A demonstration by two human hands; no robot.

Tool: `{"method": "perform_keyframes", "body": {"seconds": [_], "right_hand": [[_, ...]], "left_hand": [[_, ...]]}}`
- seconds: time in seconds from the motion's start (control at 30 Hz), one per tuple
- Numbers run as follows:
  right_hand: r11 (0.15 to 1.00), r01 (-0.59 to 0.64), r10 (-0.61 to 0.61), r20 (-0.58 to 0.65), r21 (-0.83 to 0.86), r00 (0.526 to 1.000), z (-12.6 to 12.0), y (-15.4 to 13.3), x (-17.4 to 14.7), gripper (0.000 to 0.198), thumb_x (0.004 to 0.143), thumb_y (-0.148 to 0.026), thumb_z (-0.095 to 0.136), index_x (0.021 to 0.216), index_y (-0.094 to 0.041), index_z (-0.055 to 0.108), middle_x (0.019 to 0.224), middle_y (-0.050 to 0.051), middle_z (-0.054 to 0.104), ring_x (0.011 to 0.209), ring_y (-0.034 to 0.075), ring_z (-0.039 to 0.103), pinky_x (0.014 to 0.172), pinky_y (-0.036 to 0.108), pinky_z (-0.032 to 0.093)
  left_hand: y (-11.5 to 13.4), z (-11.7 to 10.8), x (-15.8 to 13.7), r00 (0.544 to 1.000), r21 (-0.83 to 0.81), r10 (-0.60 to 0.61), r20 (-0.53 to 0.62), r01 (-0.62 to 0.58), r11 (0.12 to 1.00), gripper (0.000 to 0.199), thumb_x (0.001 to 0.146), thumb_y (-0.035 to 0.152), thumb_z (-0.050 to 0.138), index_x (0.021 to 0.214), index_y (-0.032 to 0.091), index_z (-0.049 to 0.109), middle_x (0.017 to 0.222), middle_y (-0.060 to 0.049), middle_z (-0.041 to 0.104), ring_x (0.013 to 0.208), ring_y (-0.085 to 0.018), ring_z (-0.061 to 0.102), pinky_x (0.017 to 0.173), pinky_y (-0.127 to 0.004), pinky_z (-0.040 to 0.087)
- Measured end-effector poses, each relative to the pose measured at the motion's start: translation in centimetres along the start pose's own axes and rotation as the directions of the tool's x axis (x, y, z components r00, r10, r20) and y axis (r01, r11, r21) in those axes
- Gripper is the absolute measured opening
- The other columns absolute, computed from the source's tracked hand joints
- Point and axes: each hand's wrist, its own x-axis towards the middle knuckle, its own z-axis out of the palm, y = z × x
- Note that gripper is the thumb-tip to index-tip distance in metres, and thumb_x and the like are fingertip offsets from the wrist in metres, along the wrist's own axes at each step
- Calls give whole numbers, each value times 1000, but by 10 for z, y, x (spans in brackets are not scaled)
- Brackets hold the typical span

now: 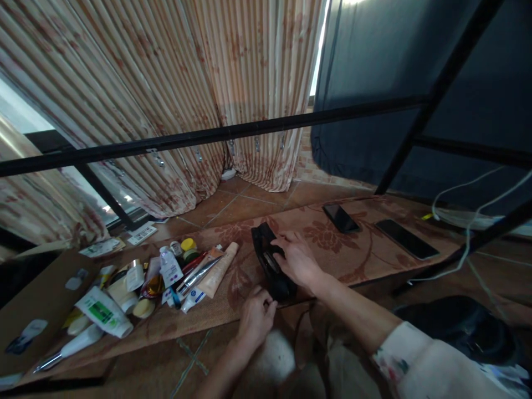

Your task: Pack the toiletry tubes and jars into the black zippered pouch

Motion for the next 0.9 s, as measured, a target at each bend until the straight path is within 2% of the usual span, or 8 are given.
{"method": "perform_keyframes", "body": {"seconds": [0.1, 0.17, 0.23, 0.43, 0.6, 0.7, 0.8, 0.9], "right_hand": [[999, -10, 10, -12, 36, 1000, 7, 2, 0, 30, 83, -21, 52, 111, -20, 63, 123, 9, 50, 114, 22, 44, 99, 33, 32], [998, -19, 20, -21, 54, 1000, 9, 3, 0, 30, 84, -22, 51, 111, -19, 63, 123, 9, 51, 113, 21, 46, 99, 31, 33], [998, -27, 29, -32, 62, 999, 9, 4, 1, 30, 84, -23, 51, 111, -19, 63, 123, 8, 51, 114, 21, 46, 99, 31, 33], [995, -57, 60, -26, 82, 998, 10, 10, 1, 29, 84, -21, 51, 110, -20, 63, 121, 7, 52, 109, 19, 51, 97, 30, 36], [995, -44, 47, -28, 92, 999, 16, 12, 0, 28, 83, -21, 51, 108, -20, 64, 119, 7, 54, 106, 19, 54, 96, 29, 38], [996, -18, 22, -36, 93, 999, 19, 13, -1, 28, 83, -21, 50, 108, -21, 64, 119, 6, 55, 104, 19, 56, 95, 29, 39], [996, -16, 18, -22, 85, 1000, 20, 14, -1, 28, 83, -21, 51, 107, -21, 64, 119, 7, 55, 101, 19, 58, 92, 29, 41], [996, 1, 1, -22, 93, 1000, 21, 14, -1, 28, 83, -21, 50, 106, -20, 65, 119, 7, 55, 100, 18, 58, 92, 28, 41]], "left_hand": [[3, -21, 2, 967, -420, -251, -31, 215, 881, 27, 80, 41, 51, 80, 17, 63, 79, -6, 65, 76, -18, 61, 72, -32, 47], [5, -39, 4, 916, -758, -399, 49, 294, 582, 40, 84, 49, 42, 97, 17, 63, 103, -10, 67, 91, -20, 64, 82, -36, 49], [7, -57, 6, 913, -902, -389, 125, 268, 338, 46, 86, 50, 38, 109, 16, 60, 124, -13, 59, 110, -22, 58, 92, -39, 46], [8, -82, 3, 925, -957, -356, 133, 213, 195, 43, 88, 42, 38, 115, 15, 58, 137, -11, 49, 126, -23, 46, 103, -41, 40], [-1, -84, 1, 889, -939, -455, 48, 196, 283, 34, 84, 38, 46, 106, 17, 61, 125, -11, 59, 116, -21, 56, 96, -37, 46], [-11, -91, 0, 835, -841, -532, -139, 184, 508, 29, 78, 40, 55, 92, 16, 65, 93, -9, 70, 90, -21, 65, 80, -34, 51], [-20, -108, -1, 780, -560, -481, -400, 207, 802, 29, 72, 43, 61, 75, 15, 66, 61, -3, 63, 63, -17, 61, 61, -28, 47], [-30, -130, 2, 745, -240, -387, -544, 304, 922, 23, 72, 38, 61, 75, 16, 64, 65, -2, 64, 63, -17, 60, 59, -26, 44]]}}
